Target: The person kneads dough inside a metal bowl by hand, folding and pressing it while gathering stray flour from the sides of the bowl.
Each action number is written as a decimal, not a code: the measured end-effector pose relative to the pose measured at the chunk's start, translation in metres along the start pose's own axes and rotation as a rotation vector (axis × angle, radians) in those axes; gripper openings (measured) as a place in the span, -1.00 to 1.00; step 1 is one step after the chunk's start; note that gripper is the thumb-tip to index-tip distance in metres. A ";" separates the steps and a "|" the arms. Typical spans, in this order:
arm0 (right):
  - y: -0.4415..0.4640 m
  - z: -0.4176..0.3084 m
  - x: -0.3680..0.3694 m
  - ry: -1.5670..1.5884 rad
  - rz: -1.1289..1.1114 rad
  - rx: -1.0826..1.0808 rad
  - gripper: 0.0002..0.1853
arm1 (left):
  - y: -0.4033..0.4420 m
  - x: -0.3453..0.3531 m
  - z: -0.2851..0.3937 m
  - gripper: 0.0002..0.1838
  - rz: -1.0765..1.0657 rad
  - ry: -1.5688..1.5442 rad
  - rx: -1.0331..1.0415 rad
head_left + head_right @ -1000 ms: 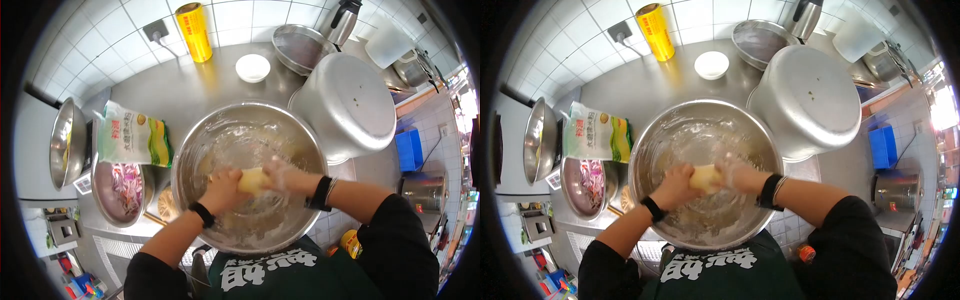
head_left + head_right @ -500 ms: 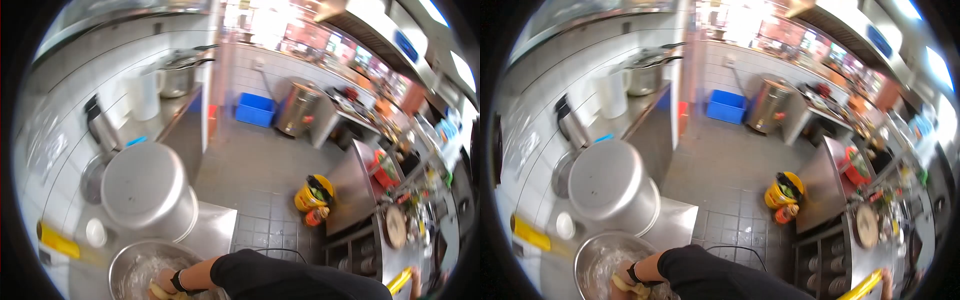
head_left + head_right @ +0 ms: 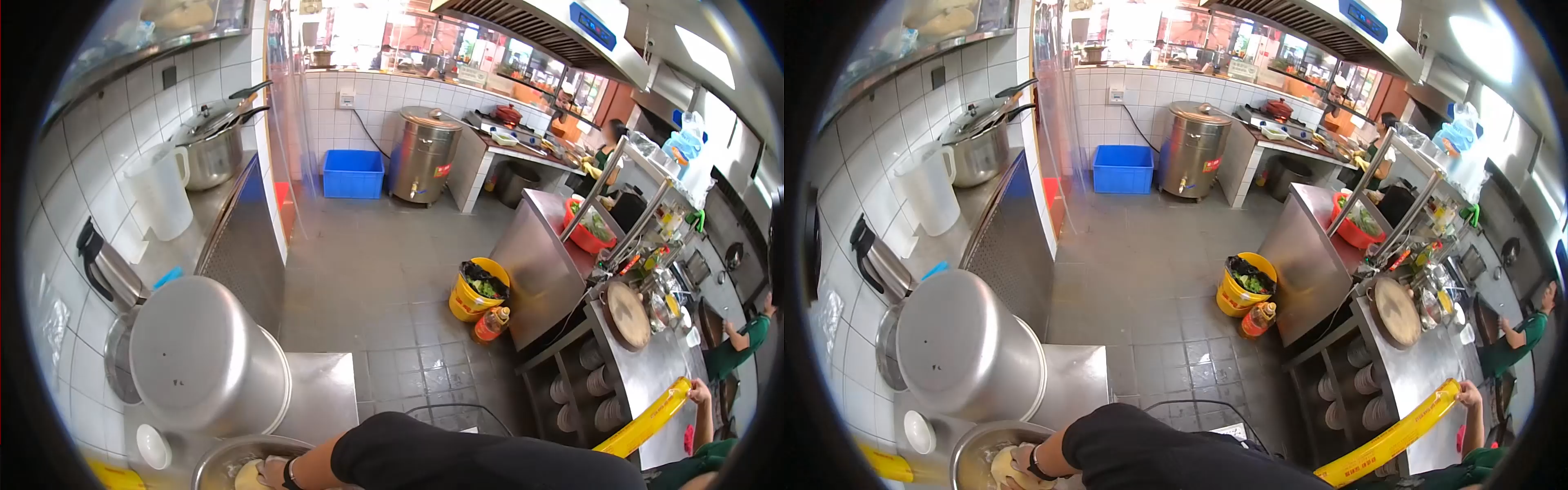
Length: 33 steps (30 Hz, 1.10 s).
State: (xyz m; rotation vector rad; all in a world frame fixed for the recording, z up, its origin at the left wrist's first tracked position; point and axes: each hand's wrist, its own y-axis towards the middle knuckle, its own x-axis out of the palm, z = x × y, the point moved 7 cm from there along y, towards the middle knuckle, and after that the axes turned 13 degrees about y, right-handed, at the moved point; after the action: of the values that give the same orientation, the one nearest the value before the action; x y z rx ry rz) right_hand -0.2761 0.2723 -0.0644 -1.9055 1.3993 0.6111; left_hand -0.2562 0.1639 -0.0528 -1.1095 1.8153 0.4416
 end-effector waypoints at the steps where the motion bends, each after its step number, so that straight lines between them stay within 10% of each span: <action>1: 0.002 0.000 0.001 0.000 -0.002 -0.001 -0.66 | -0.003 -0.002 0.005 -0.14 -0.024 0.000 -0.037; 8: 0.008 -0.011 -0.007 0.054 -0.017 -0.019 -0.62 | 0.005 -0.025 -0.008 -0.09 -0.160 -0.434 0.066; 15: 0.026 -0.014 -0.024 0.092 -0.035 -0.007 -0.58 | -0.023 -0.085 -0.065 -0.48 0.511 -0.241 0.054; 16: 0.030 -0.019 -0.022 0.092 -0.042 -0.014 -0.57 | -0.005 -0.019 -0.081 -0.51 0.030 -0.950 -0.277; 20: 0.037 -0.032 -0.014 0.096 -0.091 -0.033 -0.54 | 0.012 0.093 -0.084 -0.37 -0.434 -1.500 -0.684; 23: 0.021 -0.041 -0.019 0.093 -0.190 -0.064 -0.52 | -0.010 0.028 -0.086 -0.29 -0.413 -1.623 -0.523; 27: -0.040 -0.057 -0.029 0.109 -0.466 -0.179 -0.50 | -0.047 -0.011 -0.074 -0.42 -0.241 -0.818 0.057; 29: -0.056 -0.054 -0.005 -0.029 -0.464 -0.189 -0.46 | -0.069 0.006 -0.038 -0.47 -0.322 -0.822 0.113; 32: -0.070 -0.051 0.026 -0.215 -0.399 -0.194 -0.41 | -0.099 0.120 0.023 -0.42 -0.338 -1.784 -0.298; 33: -0.070 -0.048 0.031 -0.248 -0.377 -0.200 -0.39 | -0.093 0.063 0.013 -0.39 -0.372 -1.394 -0.173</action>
State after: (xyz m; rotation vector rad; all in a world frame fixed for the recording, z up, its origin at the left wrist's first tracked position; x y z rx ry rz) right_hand -0.2017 0.2290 -0.0375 -2.0941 0.8208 0.7885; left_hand -0.1813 0.0924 -0.0983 -0.8227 0.3521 0.8572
